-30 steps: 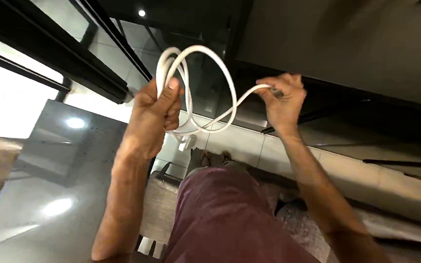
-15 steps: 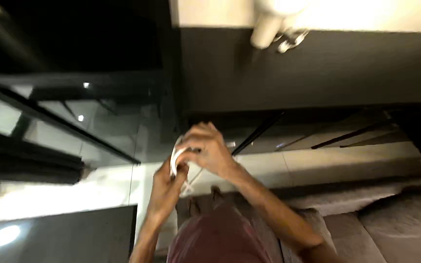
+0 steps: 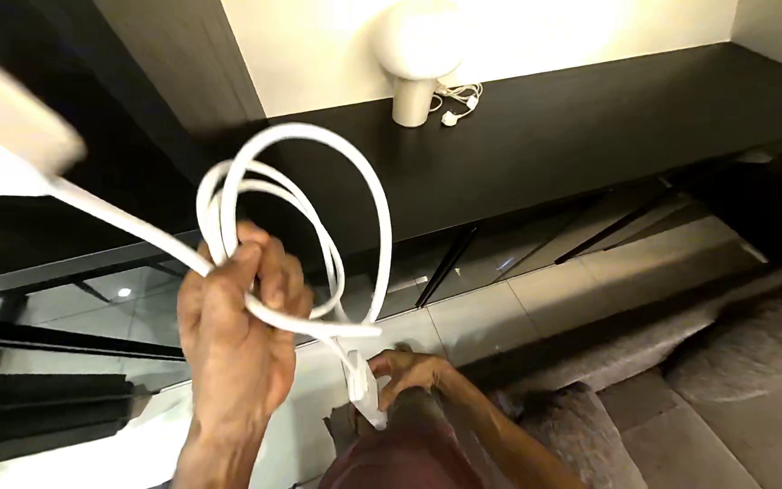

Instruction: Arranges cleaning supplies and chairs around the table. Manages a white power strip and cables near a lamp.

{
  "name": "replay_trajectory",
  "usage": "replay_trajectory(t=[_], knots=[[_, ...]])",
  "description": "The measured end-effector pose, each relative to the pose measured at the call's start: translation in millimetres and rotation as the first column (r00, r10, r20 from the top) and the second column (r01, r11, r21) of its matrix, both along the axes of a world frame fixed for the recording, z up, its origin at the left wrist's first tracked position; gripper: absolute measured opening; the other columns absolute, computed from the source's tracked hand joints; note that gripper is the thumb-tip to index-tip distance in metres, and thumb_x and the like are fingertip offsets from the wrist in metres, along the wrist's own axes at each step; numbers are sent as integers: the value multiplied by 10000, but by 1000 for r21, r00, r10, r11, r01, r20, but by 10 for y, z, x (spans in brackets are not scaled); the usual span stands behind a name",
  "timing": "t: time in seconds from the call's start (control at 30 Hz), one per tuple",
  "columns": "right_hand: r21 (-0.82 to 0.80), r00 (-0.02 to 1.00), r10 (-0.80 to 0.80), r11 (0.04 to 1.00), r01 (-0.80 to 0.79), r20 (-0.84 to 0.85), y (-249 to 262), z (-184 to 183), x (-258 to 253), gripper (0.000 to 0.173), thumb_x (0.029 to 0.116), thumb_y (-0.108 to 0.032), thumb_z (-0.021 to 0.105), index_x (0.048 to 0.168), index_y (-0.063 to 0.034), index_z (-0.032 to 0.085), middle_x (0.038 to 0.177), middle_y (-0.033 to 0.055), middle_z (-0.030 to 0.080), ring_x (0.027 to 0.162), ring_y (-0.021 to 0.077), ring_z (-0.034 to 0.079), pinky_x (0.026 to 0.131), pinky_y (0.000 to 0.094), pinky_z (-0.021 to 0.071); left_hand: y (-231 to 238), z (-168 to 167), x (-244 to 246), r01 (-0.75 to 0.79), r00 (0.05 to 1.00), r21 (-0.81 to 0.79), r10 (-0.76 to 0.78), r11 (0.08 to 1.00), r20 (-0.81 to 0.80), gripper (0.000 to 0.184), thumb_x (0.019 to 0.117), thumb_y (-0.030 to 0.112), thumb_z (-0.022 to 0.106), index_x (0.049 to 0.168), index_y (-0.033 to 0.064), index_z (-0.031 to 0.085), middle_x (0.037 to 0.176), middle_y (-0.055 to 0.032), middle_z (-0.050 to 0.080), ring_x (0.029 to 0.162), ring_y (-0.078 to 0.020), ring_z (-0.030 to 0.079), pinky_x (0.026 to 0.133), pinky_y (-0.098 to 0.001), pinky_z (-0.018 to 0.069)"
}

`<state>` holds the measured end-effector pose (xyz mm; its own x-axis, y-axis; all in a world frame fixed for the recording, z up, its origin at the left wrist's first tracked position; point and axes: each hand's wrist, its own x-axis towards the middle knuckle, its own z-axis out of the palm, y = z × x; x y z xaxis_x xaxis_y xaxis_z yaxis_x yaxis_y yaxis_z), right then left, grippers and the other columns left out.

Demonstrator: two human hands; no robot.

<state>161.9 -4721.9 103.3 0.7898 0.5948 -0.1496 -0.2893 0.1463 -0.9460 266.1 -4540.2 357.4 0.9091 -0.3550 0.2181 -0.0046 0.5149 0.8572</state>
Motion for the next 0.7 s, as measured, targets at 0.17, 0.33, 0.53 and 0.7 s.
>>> replay_trajectory(t=[0.17, 0.33, 0.53, 0.7], knots=[[37, 1000, -16, 999, 16, 9, -623, 188, 10, 266, 880, -120, 738, 1133, -68, 674, 999, -42, 746, 913, 42, 700, 834, 270, 595, -799, 175, 479, 17, 995, 182, -34, 983, 95, 166, 1095, 179, 389, 1051, 151, 546, 633, 62, 473, 443, -34, 402, 405, -155, 372], [18, 940, -337, 941, 339, -59, -1467, 546, 228, 255, 992, -281, 638, 1215, -160, 658, 979, -64, 748, 838, 47, 711, 765, 264, 617, -1568, 111, 1315, -111, 956, 607, -83, 787, 282, 207, 1048, 77, 476, 1246, 31, 509, 803, -15, 573, 642, -81, 591, 590, -223, 528], [-164, 820, -550, 834, 527, -159, -1991, 1114, 1151, 233, 1054, -228, 555, 1170, -52, 655, 942, 71, 733, 800, 136, 725, 723, 299, 633, -2097, 85, 2054, -447, 845, 842, -167, 302, 509, 352, 1079, 162, 456, 1407, 33, 453, 1145, -174, 656, 1000, -293, 685, 895, -494, 557], [-153, 863, -492, 867, 473, -118, -2192, 1022, 1973, 273, 1026, -299, 633, 1133, -48, 641, 897, 115, 706, 746, 168, 702, 687, 326, 621, -2409, -229, 2470, -686, 662, 716, -295, 133, 689, 256, 1022, 34, 515, 1269, -3, 569, 1198, -232, 639, 1100, -417, 648, 920, -596, 510]])
